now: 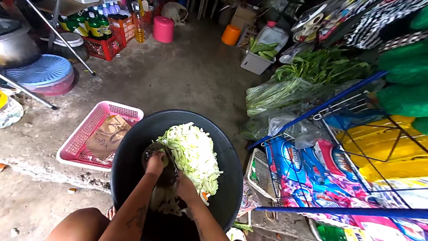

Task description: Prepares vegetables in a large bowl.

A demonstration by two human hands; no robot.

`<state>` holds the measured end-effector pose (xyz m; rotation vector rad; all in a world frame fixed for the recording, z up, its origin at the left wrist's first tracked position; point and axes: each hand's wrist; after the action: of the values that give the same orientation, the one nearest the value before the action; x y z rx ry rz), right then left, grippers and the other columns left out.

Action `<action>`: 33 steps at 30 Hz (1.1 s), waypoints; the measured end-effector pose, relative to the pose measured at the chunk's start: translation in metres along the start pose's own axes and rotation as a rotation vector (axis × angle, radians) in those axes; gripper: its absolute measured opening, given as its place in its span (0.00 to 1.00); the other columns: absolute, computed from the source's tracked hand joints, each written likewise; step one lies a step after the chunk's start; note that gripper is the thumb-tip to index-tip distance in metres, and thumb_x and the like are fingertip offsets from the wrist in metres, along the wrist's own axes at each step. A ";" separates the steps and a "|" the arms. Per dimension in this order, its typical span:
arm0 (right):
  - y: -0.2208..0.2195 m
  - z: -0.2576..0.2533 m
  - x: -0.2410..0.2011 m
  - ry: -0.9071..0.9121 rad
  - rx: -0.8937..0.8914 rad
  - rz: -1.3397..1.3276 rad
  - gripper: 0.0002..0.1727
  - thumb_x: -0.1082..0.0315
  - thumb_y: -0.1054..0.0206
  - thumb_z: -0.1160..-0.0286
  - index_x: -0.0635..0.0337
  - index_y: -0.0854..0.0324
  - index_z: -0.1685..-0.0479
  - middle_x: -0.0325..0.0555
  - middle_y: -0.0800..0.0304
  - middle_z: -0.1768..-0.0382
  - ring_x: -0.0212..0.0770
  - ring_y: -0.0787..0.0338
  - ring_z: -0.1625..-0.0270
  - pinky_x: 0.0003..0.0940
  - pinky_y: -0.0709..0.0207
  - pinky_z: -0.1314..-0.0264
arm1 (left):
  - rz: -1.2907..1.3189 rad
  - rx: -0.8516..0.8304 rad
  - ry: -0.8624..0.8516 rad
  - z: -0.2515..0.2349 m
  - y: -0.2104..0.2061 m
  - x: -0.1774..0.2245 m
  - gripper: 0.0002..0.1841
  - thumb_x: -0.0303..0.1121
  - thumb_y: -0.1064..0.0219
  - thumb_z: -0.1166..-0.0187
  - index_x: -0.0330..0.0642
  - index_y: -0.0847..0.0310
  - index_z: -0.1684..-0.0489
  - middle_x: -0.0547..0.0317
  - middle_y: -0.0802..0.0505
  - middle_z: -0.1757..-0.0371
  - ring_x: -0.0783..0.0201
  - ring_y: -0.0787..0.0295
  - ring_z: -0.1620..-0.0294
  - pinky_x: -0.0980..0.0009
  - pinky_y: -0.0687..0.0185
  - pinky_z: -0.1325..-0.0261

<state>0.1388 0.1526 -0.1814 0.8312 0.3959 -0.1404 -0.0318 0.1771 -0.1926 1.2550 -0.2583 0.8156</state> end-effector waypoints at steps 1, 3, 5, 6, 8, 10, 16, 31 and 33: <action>0.004 0.002 0.001 0.011 0.009 -0.026 0.27 0.60 0.53 0.05 0.55 0.42 0.10 0.63 0.11 0.37 0.61 0.10 0.33 0.60 0.18 0.31 | 0.010 0.012 -0.008 0.000 0.000 0.000 0.19 0.29 0.38 0.15 0.43 0.17 0.27 0.43 0.19 0.20 0.46 0.22 0.19 0.49 0.28 0.17; 0.008 0.008 -0.002 -0.001 0.014 0.014 0.26 0.59 0.54 0.05 0.54 0.42 0.11 0.62 0.11 0.38 0.61 0.09 0.34 0.60 0.18 0.32 | 0.015 0.015 0.000 0.000 0.000 -0.002 0.19 0.30 0.37 0.15 0.42 0.17 0.27 0.43 0.20 0.20 0.46 0.22 0.20 0.49 0.28 0.17; 0.006 0.013 -0.005 -0.013 0.009 0.078 0.26 0.58 0.56 0.04 0.51 0.41 0.11 0.60 0.10 0.39 0.60 0.08 0.35 0.60 0.16 0.34 | 0.019 0.008 0.016 0.000 -0.001 -0.002 0.19 0.30 0.37 0.14 0.43 0.18 0.27 0.43 0.20 0.19 0.46 0.22 0.20 0.49 0.28 0.17; 0.005 0.016 -0.007 -0.020 0.005 0.101 0.25 0.59 0.57 0.04 0.51 0.40 0.12 0.61 0.10 0.40 0.61 0.08 0.36 0.61 0.16 0.35 | 0.019 0.010 0.017 -0.001 -0.002 -0.002 0.19 0.30 0.37 0.14 0.43 0.18 0.27 0.43 0.20 0.20 0.45 0.22 0.20 0.49 0.28 0.17; 0.004 0.016 -0.011 -0.037 -0.008 0.123 0.24 0.60 0.57 0.04 0.50 0.40 0.13 0.60 0.10 0.40 0.61 0.08 0.36 0.61 0.16 0.36 | 0.015 0.016 0.015 -0.002 -0.002 -0.001 0.19 0.30 0.37 0.15 0.42 0.18 0.27 0.43 0.19 0.20 0.46 0.23 0.19 0.50 0.29 0.16; 0.001 0.008 -0.016 -0.053 -0.005 0.150 0.25 0.61 0.56 0.05 0.49 0.43 0.11 0.60 0.10 0.40 0.61 0.08 0.37 0.61 0.15 0.37 | 0.004 0.015 0.019 -0.004 -0.001 -0.001 0.19 0.30 0.37 0.15 0.42 0.18 0.27 0.44 0.19 0.20 0.46 0.23 0.19 0.50 0.29 0.16; 0.002 -0.016 0.005 0.046 -0.010 -0.095 0.27 0.61 0.52 0.05 0.55 0.43 0.10 0.64 0.12 0.37 0.61 0.09 0.37 0.60 0.17 0.33 | 0.030 0.040 0.009 -0.002 -0.002 -0.004 0.18 0.30 0.37 0.14 0.41 0.17 0.29 0.43 0.17 0.22 0.46 0.22 0.19 0.49 0.29 0.16; 0.003 -0.012 -0.014 0.002 -0.053 0.013 0.28 0.63 0.52 0.07 0.52 0.44 0.09 0.62 0.11 0.37 0.61 0.09 0.35 0.62 0.17 0.33 | 0.055 0.069 0.025 0.002 -0.003 -0.005 0.17 0.29 0.37 0.16 0.41 0.16 0.31 0.44 0.16 0.23 0.48 0.21 0.20 0.51 0.28 0.17; 0.006 -0.022 0.007 0.058 -0.070 -0.175 0.27 0.61 0.52 0.04 0.56 0.43 0.10 0.65 0.13 0.40 0.60 0.07 0.48 0.59 0.15 0.42 | 0.087 0.091 0.006 0.005 -0.005 -0.007 0.15 0.29 0.36 0.15 0.38 0.15 0.34 0.42 0.15 0.25 0.47 0.20 0.22 0.51 0.28 0.17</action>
<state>0.1407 0.1728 -0.1935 0.7321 0.5251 -0.2643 -0.0320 0.1697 -0.1983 1.3341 -0.2750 0.9139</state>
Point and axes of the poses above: each hand's wrist, its own z-axis away from the middle knuckle, its own y-axis out of the back of the hand, x = y × z
